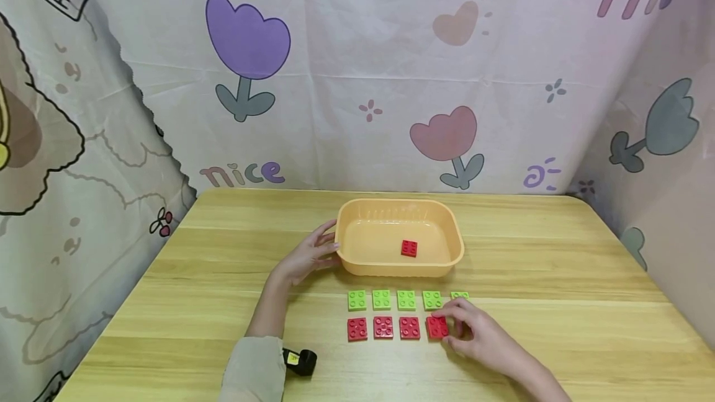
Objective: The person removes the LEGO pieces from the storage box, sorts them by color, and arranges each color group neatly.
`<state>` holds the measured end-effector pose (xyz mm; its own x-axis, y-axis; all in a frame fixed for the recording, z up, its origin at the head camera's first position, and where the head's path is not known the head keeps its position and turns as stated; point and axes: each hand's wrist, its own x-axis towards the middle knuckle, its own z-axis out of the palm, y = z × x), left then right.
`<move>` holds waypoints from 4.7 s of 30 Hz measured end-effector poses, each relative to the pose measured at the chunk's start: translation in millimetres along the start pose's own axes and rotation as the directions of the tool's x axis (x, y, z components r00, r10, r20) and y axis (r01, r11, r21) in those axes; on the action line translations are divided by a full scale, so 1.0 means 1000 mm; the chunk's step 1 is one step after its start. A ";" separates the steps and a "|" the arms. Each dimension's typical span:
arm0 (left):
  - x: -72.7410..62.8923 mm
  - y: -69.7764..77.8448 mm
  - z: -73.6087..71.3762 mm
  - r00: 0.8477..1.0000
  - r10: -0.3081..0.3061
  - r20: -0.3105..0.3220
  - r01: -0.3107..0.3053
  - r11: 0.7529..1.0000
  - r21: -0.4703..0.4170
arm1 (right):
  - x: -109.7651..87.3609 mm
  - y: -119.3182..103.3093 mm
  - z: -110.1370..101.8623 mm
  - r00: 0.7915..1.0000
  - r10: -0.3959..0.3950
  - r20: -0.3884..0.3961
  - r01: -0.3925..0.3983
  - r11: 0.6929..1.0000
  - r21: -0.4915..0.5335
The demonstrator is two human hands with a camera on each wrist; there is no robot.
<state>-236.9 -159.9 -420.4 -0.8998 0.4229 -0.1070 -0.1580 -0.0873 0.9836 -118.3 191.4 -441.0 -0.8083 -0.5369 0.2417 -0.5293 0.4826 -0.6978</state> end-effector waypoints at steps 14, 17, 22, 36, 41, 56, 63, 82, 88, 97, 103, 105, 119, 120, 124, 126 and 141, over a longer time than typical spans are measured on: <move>0.000 0.000 0.000 1.000 -0.005 -0.020 0.005 1.000 0.009 | 0.000 0.005 0.003 0.999 0.043 0.007 -0.043 0.998 -0.055; 0.000 0.000 0.000 1.000 -0.002 -0.016 0.002 1.000 0.008 | 0.000 0.005 0.003 1.000 0.026 -0.002 -0.026 0.998 -0.060; 0.000 -0.001 0.000 1.000 0.003 -0.006 -0.003 1.000 0.001 | -0.001 0.004 0.003 0.999 0.034 -0.013 -0.034 0.998 -0.054; 0.001 0.001 0.000 1.000 0.003 0.001 -0.003 1.000 -0.002 | 0.001 0.002 0.002 0.998 0.004 -0.061 -0.001 0.999 0.044; 0.001 0.001 0.000 1.000 0.004 -0.001 -0.004 1.000 -0.002 | 0.007 -0.003 -0.003 0.994 -0.044 -0.097 0.052 0.995 0.083; 0.000 0.001 0.000 1.000 0.007 0.002 -0.007 1.000 0.011 | 0.060 -0.024 -0.043 0.993 -0.064 -0.100 0.064 0.998 -0.011; -0.001 0.000 0.000 1.000 0.000 -0.011 0.000 1.000 0.012 | 0.103 -0.014 -0.057 0.998 0.039 -0.047 -0.039 0.999 -0.012; -0.001 0.000 0.000 1.000 -0.002 -0.024 0.002 1.000 0.028 | 0.157 0.013 -0.032 0.924 0.382 0.000 -0.370 0.897 -0.242; -0.001 0.000 0.001 1.000 -0.002 -0.022 0.002 1.000 0.031 | 0.162 0.018 -0.028 0.922 0.386 0.024 -0.366 0.892 -0.266; 0.000 -0.001 0.001 1.000 -0.006 -0.016 0.006 1.000 0.015 | 0.172 0.027 -0.019 0.934 0.352 0.058 -0.348 0.934 -0.079; 0.000 0.001 0.002 0.999 -0.004 -0.032 0.005 1.000 0.021 | 0.173 0.027 -0.020 0.937 0.344 0.066 -0.341 0.938 -0.061; 0.000 0.000 0.001 1.000 -0.003 -0.030 0.004 1.000 0.021 | 0.173 0.027 -0.020 0.939 0.337 0.068 -0.333 0.941 -0.067; -0.001 0.000 0.002 1.000 0.002 -0.015 -0.002 1.000 0.017 | 0.173 0.027 -0.018 0.950 0.306 0.059 -0.301 0.950 -0.087; -0.001 0.000 0.002 1.000 0.002 -0.015 -0.002 1.000 0.018 | 0.173 0.027 -0.018 0.951 0.302 0.062 -0.297 0.951 -0.084; 0.000 0.000 0.002 1.000 0.003 -0.013 -0.003 1.000 0.016 | 0.172 0.026 -0.020 0.961 0.267 0.076 -0.261 0.962 -0.075; 0.000 0.000 0.002 1.000 0.003 -0.011 -0.003 1.000 0.009 | 0.172 0.026 -0.021 0.968 0.238 0.076 -0.231 0.969 -0.082; 0.000 -0.002 0.000 1.000 0.006 -0.017 -0.006 1.000 0.004 | 0.159 0.006 -0.041 0.995 0.102 0.022 -0.097 0.983 -0.158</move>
<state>-236.1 -159.8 -422.0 -0.9075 0.4072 -0.1037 -0.1512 -0.0863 0.9847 -261.1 137.3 -379.1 -0.8521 -0.5000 0.1546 -0.4824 0.6358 -0.6025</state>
